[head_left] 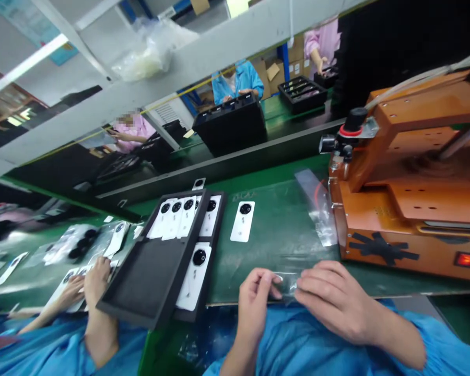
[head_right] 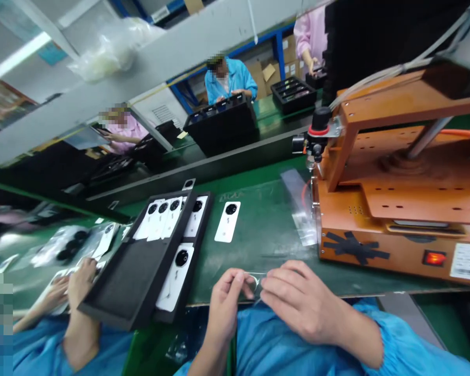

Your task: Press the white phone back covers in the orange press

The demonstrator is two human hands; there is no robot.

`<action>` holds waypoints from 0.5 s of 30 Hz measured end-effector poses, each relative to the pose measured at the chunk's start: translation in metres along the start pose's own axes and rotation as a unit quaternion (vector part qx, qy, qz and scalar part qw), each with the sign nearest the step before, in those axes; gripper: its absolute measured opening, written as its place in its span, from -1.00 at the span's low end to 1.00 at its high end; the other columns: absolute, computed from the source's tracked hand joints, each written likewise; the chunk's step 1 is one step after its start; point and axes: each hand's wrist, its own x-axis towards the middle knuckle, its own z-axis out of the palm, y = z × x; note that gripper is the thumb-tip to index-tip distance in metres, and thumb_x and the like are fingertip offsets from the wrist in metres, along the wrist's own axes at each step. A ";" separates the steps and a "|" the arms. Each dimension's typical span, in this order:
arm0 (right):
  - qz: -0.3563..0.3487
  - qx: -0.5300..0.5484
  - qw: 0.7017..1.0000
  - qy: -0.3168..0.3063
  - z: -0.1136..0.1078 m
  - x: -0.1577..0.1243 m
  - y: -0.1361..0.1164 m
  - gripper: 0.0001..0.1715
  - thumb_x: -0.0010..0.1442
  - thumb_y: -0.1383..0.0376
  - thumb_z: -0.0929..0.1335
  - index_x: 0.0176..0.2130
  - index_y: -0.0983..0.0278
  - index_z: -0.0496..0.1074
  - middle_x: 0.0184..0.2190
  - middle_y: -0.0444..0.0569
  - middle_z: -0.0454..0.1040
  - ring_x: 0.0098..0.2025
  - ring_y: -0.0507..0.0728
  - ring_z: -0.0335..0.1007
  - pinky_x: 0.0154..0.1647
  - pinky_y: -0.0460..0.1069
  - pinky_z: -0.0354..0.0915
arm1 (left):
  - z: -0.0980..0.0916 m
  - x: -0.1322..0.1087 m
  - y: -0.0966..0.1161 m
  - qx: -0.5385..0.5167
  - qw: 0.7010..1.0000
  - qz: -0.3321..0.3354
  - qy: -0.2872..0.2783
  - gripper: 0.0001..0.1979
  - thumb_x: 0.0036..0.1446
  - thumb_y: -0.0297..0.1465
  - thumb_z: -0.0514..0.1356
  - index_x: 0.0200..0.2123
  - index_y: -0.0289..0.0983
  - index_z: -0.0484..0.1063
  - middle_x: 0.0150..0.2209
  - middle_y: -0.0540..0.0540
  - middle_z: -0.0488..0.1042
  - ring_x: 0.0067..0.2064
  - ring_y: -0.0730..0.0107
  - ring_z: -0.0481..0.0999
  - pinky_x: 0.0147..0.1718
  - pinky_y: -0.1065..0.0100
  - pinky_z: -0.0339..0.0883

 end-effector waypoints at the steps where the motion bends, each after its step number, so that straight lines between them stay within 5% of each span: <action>1: 0.027 0.057 0.998 0.015 0.006 -0.001 -0.005 -0.68 0.27 0.43 0.36 0.00 0.19 0.51 -0.13 0.01 0.60 -0.05 0.17 0.50 -0.03 0.14 0.44 | -0.017 -0.010 -0.008 0.020 0.999 -0.007 0.040 -0.62 0.36 -0.07 0.08 -0.30 -0.24 0.43 -0.45 -0.03 0.53 -0.48 0.43 0.45 -0.39 0.39 0.35; 4: 0.178 0.178 0.965 0.071 0.025 -0.006 -0.006 -0.79 0.27 0.39 0.38 -0.10 0.16 0.52 -0.17 0.03 0.51 -0.09 0.16 0.47 -0.08 0.10 0.43 | -0.082 -0.044 -0.035 0.213 0.969 -0.039 0.115 -0.61 0.41 -0.05 -0.07 -0.29 -0.18 0.31 -0.55 0.04 0.41 -0.51 0.39 0.41 -0.44 0.40 0.28; 7: 0.332 0.230 0.911 0.090 0.048 -0.012 0.017 -0.92 0.32 0.31 0.38 -0.22 0.18 0.52 -0.21 0.02 0.46 -0.13 0.14 0.45 -0.14 0.05 0.41 | -0.144 -0.067 -0.065 0.515 0.836 -0.185 0.031 -0.68 0.43 -0.17 -0.13 -0.19 -0.16 0.35 -0.37 -0.07 0.57 -0.35 0.26 0.59 -0.34 0.34 0.33; 9: 0.383 0.271 0.879 0.086 0.063 -0.015 0.035 -0.84 0.34 0.21 0.38 -0.28 0.20 0.52 -0.26 0.00 0.45 -0.19 0.13 0.46 -0.22 0.01 0.40 | -0.169 -0.070 -0.085 0.587 0.769 -0.253 -0.007 -0.69 0.40 -0.29 -0.12 -0.12 -0.19 0.40 -0.23 -0.18 0.63 -0.22 0.14 0.65 -0.27 0.28 0.36; 12: 0.402 0.302 0.859 0.091 0.076 -0.022 0.050 -0.75 0.34 0.13 0.38 -0.30 0.24 0.52 -0.28 0.00 0.45 -0.22 0.12 0.44 -0.28 -0.02 0.37 | -0.174 -0.061 -0.105 0.612 0.737 -0.288 -0.025 -0.66 0.36 -0.38 -0.09 -0.09 -0.29 0.46 -0.13 -0.36 0.63 -0.08 -0.05 0.65 -0.18 0.15 0.41; 15: 0.417 0.291 0.857 0.088 0.081 -0.027 0.050 -0.73 0.33 0.12 0.39 -0.30 0.24 0.54 -0.27 -0.01 0.44 -0.23 0.11 0.43 -0.26 -0.02 0.36 | -0.150 -0.055 -0.099 0.627 0.723 -0.283 -0.068 -0.71 0.29 -0.31 0.06 -0.13 -0.34 0.51 -0.08 -0.46 0.61 -0.01 -0.21 0.62 -0.15 0.03 0.43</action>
